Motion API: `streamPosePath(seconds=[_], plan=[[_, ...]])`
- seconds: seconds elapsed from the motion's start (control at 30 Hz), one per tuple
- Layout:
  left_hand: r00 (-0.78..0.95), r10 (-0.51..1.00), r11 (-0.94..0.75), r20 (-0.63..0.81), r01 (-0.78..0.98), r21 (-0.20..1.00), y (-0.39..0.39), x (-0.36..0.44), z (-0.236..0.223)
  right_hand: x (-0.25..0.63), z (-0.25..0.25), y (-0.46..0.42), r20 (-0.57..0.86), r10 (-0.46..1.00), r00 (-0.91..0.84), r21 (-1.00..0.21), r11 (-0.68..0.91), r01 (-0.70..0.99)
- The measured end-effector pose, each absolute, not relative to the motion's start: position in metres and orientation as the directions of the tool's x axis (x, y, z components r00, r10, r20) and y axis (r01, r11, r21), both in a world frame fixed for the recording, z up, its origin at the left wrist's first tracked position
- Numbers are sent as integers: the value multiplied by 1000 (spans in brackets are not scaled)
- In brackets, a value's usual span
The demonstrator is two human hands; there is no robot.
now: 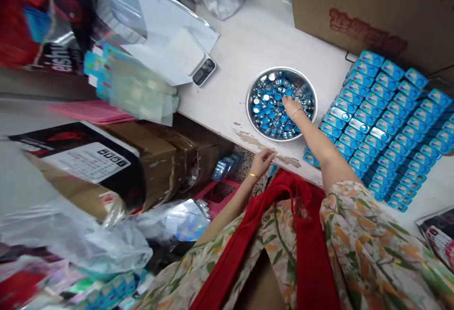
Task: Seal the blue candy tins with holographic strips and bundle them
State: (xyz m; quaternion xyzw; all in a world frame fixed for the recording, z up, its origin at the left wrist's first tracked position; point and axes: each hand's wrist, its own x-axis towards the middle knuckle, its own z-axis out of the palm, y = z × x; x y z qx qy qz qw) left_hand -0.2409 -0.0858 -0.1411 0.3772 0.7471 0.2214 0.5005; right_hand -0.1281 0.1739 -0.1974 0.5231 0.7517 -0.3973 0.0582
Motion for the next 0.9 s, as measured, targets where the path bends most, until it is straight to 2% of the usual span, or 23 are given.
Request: streamPosePath(seconds=[0.1,0.17,0.23,0.27,0.3,0.37,0.5,0.57,0.6,0.67,0.73,0.83,0.9], plan=[[-133,804,584,-580,361,727,-67,-243,-141,-119,-195,184,-459,797,-392,-587,59,807],[-83,819,553,-567,374,744,-55,-243,-137,-115,-190,184,-463,831,-307,-668,-101,737],[-46,836,519,-546,387,762,-44,-242,-131,-112,-183,180,-560,807,-186,-751,-401,524],[-33,845,502,-534,393,770,-39,-240,-129,-112,-180,178,-625,767,-143,-752,-543,374],[-25,853,487,-521,399,777,-35,-238,-127,-111,-177,176,-683,719,-125,-725,-648,234],[-28,867,464,-497,408,786,-25,-231,-126,-111,-168,171,-746,648,-152,-661,-749,50],[-230,907,407,-353,263,875,1,-216,-121,-105,-136,156,-713,602,-358,-581,-794,-178],[-316,928,283,-200,243,928,12,-211,-112,-95,-113,138,-671,582,-459,-540,-808,-235],[-309,944,212,-119,287,934,16,-209,-105,-88,-101,127,-656,569,-496,-524,-816,-244],[-201,979,71,17,419,905,18,-203,-90,-71,-79,101,-649,550,-525,-509,-827,-237],[-36,996,-51,80,510,859,12,-192,-79,-49,-63,75,-673,552,-492,-512,-828,-229],[118,976,-216,181,554,804,-3,-162,-77,-5,-55,41,-712,538,-452,-477,-842,-252],[207,950,-311,233,563,765,-16,-130,-81,34,-55,20,-711,528,-464,-417,-848,-326]])
